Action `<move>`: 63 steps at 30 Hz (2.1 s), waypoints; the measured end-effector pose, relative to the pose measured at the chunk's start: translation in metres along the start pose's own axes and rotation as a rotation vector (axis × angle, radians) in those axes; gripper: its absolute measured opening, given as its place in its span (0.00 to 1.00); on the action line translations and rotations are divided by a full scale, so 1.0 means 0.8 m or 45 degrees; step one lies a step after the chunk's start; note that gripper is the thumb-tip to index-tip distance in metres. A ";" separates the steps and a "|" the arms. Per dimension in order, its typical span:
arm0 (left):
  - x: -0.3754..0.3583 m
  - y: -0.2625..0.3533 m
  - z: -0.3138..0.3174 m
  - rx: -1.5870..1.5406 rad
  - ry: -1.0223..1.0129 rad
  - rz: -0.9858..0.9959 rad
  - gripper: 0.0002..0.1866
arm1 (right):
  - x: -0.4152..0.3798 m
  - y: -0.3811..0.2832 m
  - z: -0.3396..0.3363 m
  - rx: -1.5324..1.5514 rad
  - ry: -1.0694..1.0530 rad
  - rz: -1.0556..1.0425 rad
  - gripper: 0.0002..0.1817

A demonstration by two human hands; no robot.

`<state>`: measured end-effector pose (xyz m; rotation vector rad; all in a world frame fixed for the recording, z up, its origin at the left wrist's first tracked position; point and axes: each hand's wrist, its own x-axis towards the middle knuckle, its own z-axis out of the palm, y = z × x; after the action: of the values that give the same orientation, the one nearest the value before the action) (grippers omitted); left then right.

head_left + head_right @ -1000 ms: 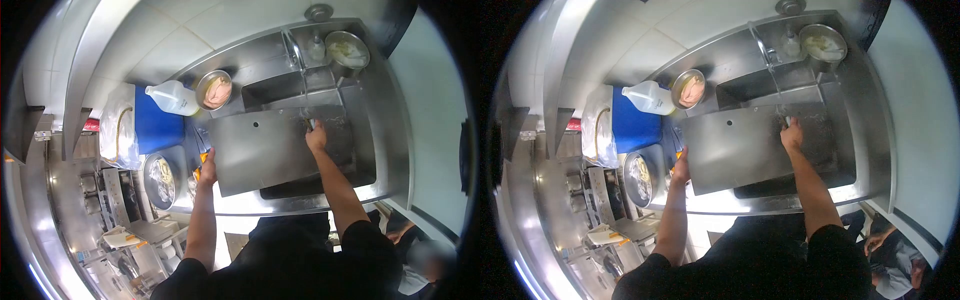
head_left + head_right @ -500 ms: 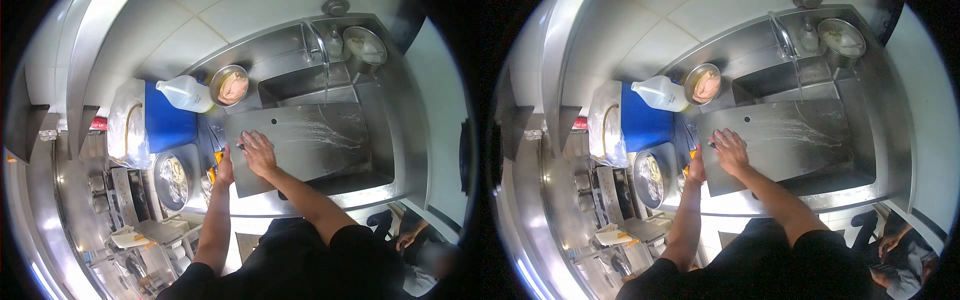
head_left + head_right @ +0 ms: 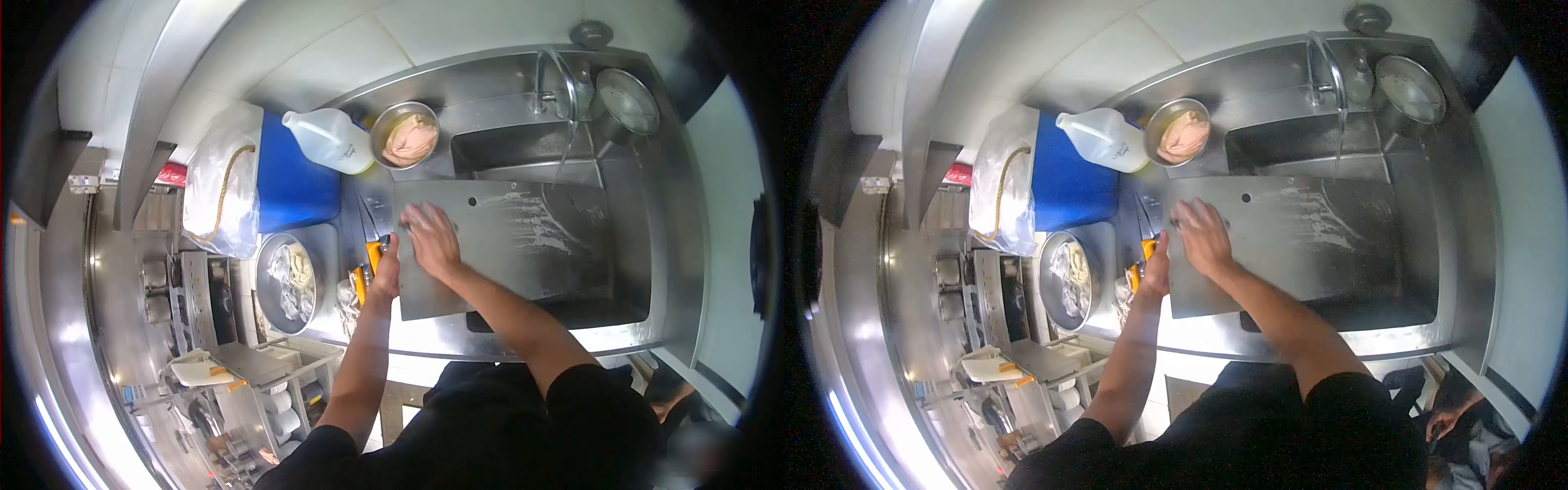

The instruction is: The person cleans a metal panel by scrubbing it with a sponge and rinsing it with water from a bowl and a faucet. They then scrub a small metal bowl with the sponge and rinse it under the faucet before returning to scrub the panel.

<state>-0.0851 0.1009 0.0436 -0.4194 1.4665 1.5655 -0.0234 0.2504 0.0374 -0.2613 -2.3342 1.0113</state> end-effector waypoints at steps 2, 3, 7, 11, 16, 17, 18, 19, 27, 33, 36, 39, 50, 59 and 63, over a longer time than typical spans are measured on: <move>0.010 -0.008 -0.014 -0.067 -0.156 -0.033 0.38 | 0.051 0.016 0.013 0.009 0.015 -0.062 0.16; 0.013 -0.010 -0.017 -0.074 -0.160 -0.034 0.38 | 0.075 0.021 0.022 0.009 0.035 -0.077 0.17; 0.021 -0.011 -0.021 0.043 -0.092 0.106 0.41 | 0.037 0.005 0.014 -0.033 -0.047 -0.254 0.17; 0.025 -0.020 -0.031 -0.245 -0.229 0.167 0.50 | -0.024 -0.011 0.005 0.009 -0.247 -0.315 0.17; 0.001 -0.003 -0.018 -0.489 -0.465 0.092 0.54 | 0.055 0.014 0.026 -0.030 -0.100 -0.218 0.17; 0.005 -0.003 -0.023 -0.503 -0.469 0.079 0.54 | 0.051 0.007 0.026 -0.070 -0.102 -0.212 0.17; 0.011 -0.005 -0.026 -0.520 -0.479 0.067 0.55 | 0.046 0.005 0.025 -0.117 -0.105 -0.208 0.17; 0.021 -0.012 -0.037 -0.417 -0.418 0.133 0.54 | 0.020 -0.003 0.018 -0.056 -0.186 -0.212 0.17; 0.002 -0.017 -0.019 -0.817 -0.579 0.113 0.55 | 0.007 0.037 0.021 -0.001 -0.244 -0.300 0.18; 0.065 -0.044 -0.086 -0.564 -0.470 0.162 0.55 | -0.056 -0.018 -0.004 -0.022 -0.382 -0.247 0.14; 0.014 -0.019 -0.037 -0.718 -0.713 0.092 0.55 | -0.125 -0.031 -0.024 0.143 -0.494 -0.488 0.14; 0.011 -0.022 -0.042 -0.795 -0.815 0.032 0.54 | -0.126 -0.002 -0.025 0.267 -0.525 -0.812 0.15; 0.005 -0.029 -0.045 -0.773 -0.726 0.025 0.54 | -0.125 -0.001 -0.031 0.280 -0.614 -0.762 0.16; 0.004 -0.015 -0.031 -0.559 -0.525 0.045 0.50 | -0.139 -0.029 -0.038 0.176 -0.636 -0.800 0.17; -0.001 -0.011 -0.028 -0.441 -0.516 0.032 0.47 | -0.146 -0.014 -0.049 0.153 -0.800 -0.913 0.19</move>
<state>-0.0851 0.0787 0.0336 -0.2590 0.8985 1.8060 0.0950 0.2208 0.0162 1.0055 -2.5432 0.9212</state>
